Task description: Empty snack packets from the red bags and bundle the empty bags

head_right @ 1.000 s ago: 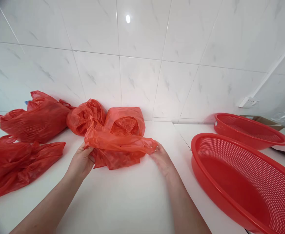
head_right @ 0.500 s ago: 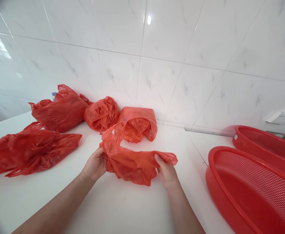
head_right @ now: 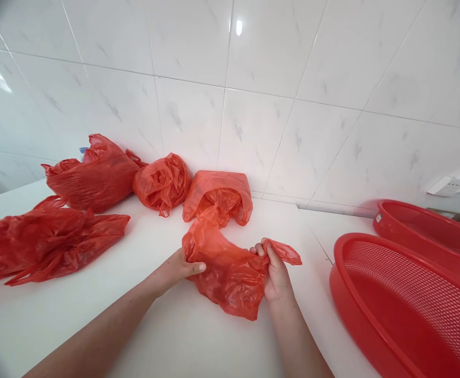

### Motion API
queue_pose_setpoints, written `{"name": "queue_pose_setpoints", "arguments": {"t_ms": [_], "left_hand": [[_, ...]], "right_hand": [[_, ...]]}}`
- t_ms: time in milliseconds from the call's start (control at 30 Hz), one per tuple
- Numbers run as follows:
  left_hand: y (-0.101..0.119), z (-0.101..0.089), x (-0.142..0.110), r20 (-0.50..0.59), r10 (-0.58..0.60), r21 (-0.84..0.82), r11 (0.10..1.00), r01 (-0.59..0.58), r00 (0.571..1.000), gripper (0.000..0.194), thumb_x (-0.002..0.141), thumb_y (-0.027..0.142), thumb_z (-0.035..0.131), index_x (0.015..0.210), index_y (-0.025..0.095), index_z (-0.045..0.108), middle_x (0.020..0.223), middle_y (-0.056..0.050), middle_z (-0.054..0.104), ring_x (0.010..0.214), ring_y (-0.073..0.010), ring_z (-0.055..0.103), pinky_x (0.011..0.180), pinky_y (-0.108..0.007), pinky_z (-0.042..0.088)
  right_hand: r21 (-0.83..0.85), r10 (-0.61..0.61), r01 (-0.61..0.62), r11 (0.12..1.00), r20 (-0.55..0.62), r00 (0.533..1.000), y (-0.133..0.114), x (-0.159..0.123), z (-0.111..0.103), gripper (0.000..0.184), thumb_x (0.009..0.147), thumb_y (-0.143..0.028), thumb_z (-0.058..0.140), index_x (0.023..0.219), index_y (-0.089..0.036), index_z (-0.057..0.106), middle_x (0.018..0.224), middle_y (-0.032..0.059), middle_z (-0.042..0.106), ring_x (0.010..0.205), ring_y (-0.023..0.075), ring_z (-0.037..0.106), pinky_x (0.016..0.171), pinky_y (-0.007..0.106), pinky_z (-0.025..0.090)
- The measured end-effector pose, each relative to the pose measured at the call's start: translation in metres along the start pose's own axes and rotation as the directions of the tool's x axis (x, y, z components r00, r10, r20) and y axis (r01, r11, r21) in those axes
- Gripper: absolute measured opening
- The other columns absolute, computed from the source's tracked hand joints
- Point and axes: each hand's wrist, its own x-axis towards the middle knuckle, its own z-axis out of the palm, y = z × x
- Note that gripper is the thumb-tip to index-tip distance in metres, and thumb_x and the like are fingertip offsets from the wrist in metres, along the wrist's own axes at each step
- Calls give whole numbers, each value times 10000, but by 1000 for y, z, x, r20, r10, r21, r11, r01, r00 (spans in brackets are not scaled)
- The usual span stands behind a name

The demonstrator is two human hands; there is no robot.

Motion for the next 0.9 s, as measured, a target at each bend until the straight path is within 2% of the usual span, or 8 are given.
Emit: {"name": "queue_pose_setpoints", "arguments": {"t_ms": [67,167,300,367,500,600,767,900], "left_hand": [[-6,3,3,-103,-38,40,998,43,994,299,689,350,716,932,186,656,923,-86,709,893,-297,658,727,-386,521],[-12,3,5,-278,-28,2,1000,30,960,238,729,384,671,863,189,648,925,-76,711,897,-284,661,720,-374,521],[-10,3,3,-301,-89,-211,977,25,949,300,737,381,667,959,185,618,998,-98,699,895,-278,666,698,-370,533],[-9,5,2,-285,-126,-301,953,36,950,314,742,363,662,986,173,607,1001,-113,696,886,-284,669,678,-369,538],[-10,12,1,-236,-173,-408,911,64,956,276,736,313,664,958,160,607,978,-119,697,879,-282,670,687,-363,540],[-15,15,2,-211,-209,-436,894,99,955,244,722,276,667,925,156,603,930,-118,702,836,-277,676,674,-360,536],[-18,13,0,-187,-280,-409,894,184,942,213,705,278,631,875,150,620,826,-101,706,755,-280,676,607,-354,525],[-13,14,-4,11,-112,-423,900,106,994,338,705,378,631,927,124,643,899,-133,700,866,-310,656,705,-394,525]], "right_hand": [[-21,-17,17,1000,30,999,-1,-1,2,215,780,-523,593,896,-343,616,918,-30,649,1056,196,575,984,392,431],[-104,7,5,995,106,994,-7,-7,6,510,732,-584,615,1193,-389,515,1258,5,552,1241,238,442,988,436,421],[-280,129,-50,959,271,954,-10,-16,19,926,539,-458,822,1344,-379,370,1413,51,410,1254,305,421,972,501,411],[-369,144,-33,929,277,950,-3,-20,28,848,568,-396,822,1316,-347,426,1364,60,472,1199,303,480,977,503,402],[-486,147,-32,873,199,969,23,-18,35,381,736,-434,688,1058,-238,632,1119,77,642,1070,293,573,941,471,431],[-490,109,-54,870,85,990,38,-15,32,280,752,-449,665,931,-236,642,1006,56,670,1010,284,599,905,456,454],[-311,166,-149,938,28,986,38,-17,35,259,725,-419,692,901,-234,649,994,51,674,968,275,610,858,433,476],[-100,197,-189,977,87,976,29,-17,40,219,705,-311,703,894,-205,666,1067,66,657,965,261,606,830,400,479]]}}
